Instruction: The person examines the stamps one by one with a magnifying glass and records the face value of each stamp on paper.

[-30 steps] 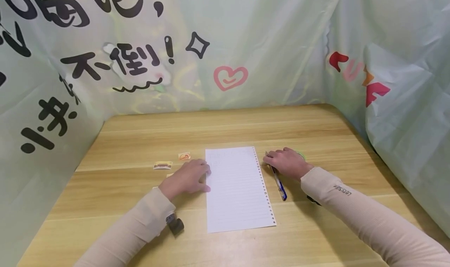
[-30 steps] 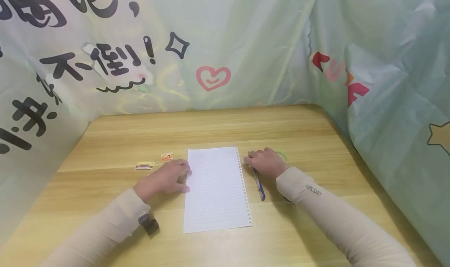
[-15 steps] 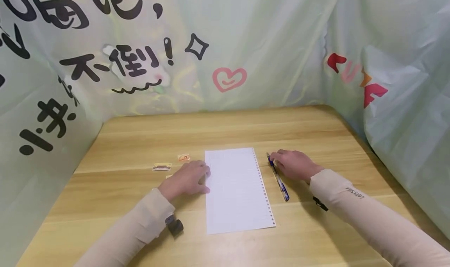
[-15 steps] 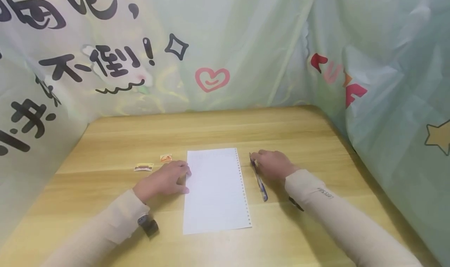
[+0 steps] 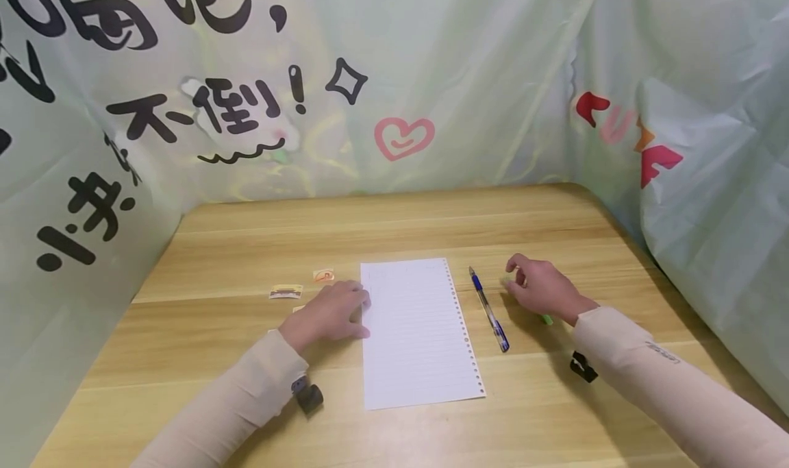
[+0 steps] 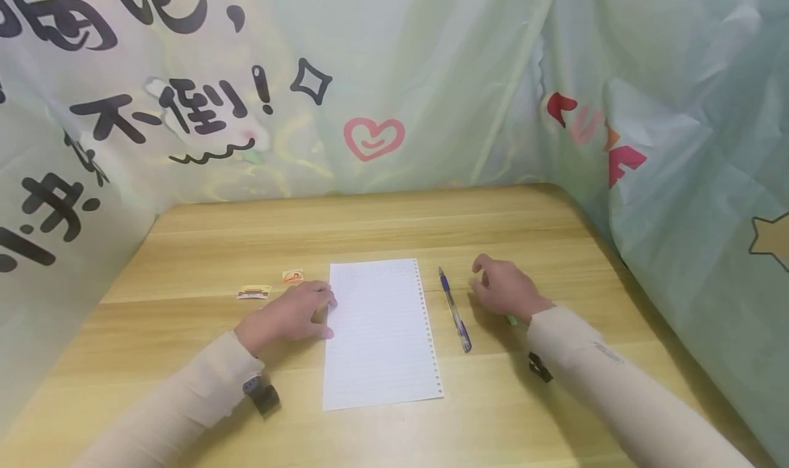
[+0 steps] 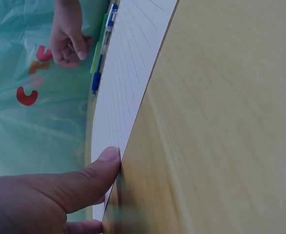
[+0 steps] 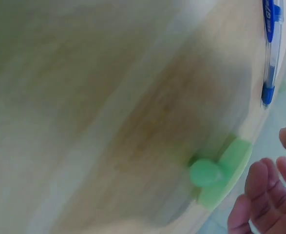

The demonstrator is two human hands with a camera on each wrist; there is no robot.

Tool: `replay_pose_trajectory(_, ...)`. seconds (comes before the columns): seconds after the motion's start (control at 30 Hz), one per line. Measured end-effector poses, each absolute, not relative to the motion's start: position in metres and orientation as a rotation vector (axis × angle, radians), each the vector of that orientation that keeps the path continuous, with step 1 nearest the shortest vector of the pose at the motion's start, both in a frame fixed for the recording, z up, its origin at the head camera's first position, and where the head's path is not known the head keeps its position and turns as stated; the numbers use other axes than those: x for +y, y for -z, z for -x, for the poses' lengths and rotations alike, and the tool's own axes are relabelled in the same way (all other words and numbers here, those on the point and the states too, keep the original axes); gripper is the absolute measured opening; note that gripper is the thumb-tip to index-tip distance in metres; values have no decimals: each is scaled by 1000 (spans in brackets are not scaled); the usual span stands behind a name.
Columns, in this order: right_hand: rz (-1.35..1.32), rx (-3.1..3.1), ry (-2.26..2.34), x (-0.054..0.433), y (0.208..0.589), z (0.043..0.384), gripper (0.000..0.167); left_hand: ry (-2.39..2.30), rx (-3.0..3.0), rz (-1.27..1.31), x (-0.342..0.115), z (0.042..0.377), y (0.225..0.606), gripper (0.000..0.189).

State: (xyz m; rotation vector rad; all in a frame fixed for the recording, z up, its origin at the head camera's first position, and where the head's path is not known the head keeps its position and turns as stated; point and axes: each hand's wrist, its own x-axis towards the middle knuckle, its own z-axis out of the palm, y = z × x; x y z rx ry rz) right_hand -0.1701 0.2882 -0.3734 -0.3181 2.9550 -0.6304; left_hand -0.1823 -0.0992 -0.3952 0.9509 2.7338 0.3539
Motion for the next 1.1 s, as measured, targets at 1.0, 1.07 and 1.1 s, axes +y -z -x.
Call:
replay_pose_trajectory(1.0,-1,2796,566,321,385,156,39,-342,2725,-928,-99,183,396,45)
replay_pose_trajectory(1.07,5,2791,567,321,385,156,38,-339,2727,-925,-99,183,396,46)
replay_pose_trajectory(1.1,5,2787,570,322,385,156,39,-334,2728,-923,-99,183,396,46)
